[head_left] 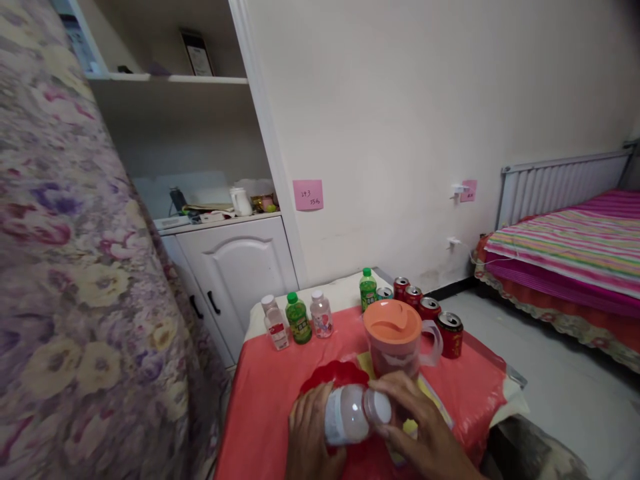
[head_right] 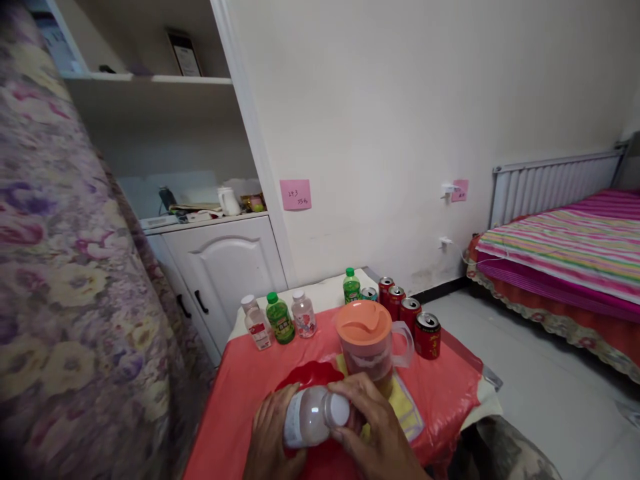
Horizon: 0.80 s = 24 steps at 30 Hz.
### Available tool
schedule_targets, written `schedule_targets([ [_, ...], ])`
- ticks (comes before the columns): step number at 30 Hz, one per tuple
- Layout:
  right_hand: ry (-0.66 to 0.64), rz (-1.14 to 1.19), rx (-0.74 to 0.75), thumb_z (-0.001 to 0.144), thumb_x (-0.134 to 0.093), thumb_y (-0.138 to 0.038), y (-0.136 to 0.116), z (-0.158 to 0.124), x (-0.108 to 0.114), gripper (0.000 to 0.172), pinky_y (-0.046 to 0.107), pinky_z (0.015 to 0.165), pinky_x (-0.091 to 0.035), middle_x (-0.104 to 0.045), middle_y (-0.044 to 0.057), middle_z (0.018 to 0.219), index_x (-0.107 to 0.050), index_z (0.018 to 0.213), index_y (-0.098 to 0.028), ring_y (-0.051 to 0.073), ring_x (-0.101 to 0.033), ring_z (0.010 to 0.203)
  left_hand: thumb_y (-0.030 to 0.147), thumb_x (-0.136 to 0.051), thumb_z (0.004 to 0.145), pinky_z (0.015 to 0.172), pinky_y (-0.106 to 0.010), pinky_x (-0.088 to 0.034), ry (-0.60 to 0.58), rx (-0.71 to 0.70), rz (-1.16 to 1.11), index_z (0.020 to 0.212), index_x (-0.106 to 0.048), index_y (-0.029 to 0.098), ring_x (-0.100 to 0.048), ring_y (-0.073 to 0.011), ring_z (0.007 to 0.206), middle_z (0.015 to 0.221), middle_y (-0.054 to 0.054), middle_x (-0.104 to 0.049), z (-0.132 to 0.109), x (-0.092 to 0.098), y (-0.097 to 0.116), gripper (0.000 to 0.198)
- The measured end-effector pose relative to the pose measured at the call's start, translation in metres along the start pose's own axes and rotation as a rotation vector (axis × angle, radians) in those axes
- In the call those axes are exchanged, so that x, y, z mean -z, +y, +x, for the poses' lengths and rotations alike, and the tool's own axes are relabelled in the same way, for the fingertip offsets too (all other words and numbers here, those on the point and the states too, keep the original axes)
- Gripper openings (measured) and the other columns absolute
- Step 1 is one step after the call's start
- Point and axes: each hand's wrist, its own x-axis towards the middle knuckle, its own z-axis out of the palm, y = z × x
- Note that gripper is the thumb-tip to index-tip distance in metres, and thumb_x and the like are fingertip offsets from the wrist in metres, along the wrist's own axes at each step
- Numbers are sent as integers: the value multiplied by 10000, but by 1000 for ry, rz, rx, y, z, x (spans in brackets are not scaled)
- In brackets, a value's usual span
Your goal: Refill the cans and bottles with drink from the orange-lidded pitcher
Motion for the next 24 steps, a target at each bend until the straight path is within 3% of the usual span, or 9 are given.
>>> schedule_targets([
  [2, 7, -4, -22, 832, -687, -260, 1, 1, 1, 447, 339, 895, -526, -660, 74, 1206, -648, 1273, -318, 249, -648, 1080, 303, -663, 762, 978, -529, -512, 10, -18, 3, 1396, -472, 192, -665, -349, 1147, 1260, -155, -708, 0, 0, -2, 671],
  [4, 50, -22, -80, 782, -717, -240, 3, 1, -2, 484, 320, 817, -547, -674, 79, 1162, -648, 1259, -285, 242, -672, 978, 296, -690, 750, 984, -535, -512, -5, -37, 7, 1415, -454, 183, -660, -357, 1163, 1276, -163, -702, -1, 0, -4, 714],
  [7, 93, -35, -92, 765, -711, -228, 4, 2, -4, 366, 278, 683, -547, -694, 59, 1023, -681, 1128, -255, 207, -669, 797, 275, -701, 750, 989, -523, -519, -66, -35, -9, 1431, -449, 191, -655, -352, 1187, 1295, -160, -696, -2, -1, -5, 731],
  [9, 74, -29, -27, 797, -689, -232, 3, 3, -3, 325, 280, 726, -555, -697, 64, 1049, -692, 1121, -262, 216, -682, 863, 301, -705, 750, 984, -522, -526, -67, -17, -41, 1425, -460, 202, -659, -354, 1184, 1294, -159, -697, -2, -3, -5, 725],
  [13, 47, -37, 37, 822, -682, -231, 3, 1, 1, 436, 317, 903, -543, -690, 82, 1175, -661, 1255, -283, 250, -665, 1091, 344, -712, 755, 955, -515, -547, 2, -5, -98, 1387, -484, 210, -682, -352, 1143, 1259, -158, -712, -1, -7, -2, 685],
  [18, 91, -38, -34, 797, -704, -211, 6, -3, 2, 382, 248, 760, -564, -694, 68, 1119, -672, 1175, -256, 204, -701, 911, 307, -733, 732, 939, -521, -561, -7, 17, -105, 1353, -499, 216, -681, -354, 1139, 1248, -155, -713, 1, -8, 4, 670],
  [22, 38, 2, 39, 845, -682, -223, 4, -3, 5, 409, 272, 925, -528, -677, 63, 1198, -657, 1245, -301, 224, -658, 1124, 311, -769, 706, 949, -519, -564, -27, 18, -112, 1359, -498, 210, -670, -357, 1155, 1265, -153, -706, 4, -4, 6, 714],
  [24, 30, 10, 2, 833, -693, -222, 3, -3, 4, 453, 277, 928, -525, -666, 63, 1221, -640, 1275, -306, 226, -651, 1130, 309, -762, 712, 941, -517, -570, -18, -1, -102, 1362, -489, 213, -678, -351, 1138, 1253, -147, -710, 5, -2, 6, 711],
])
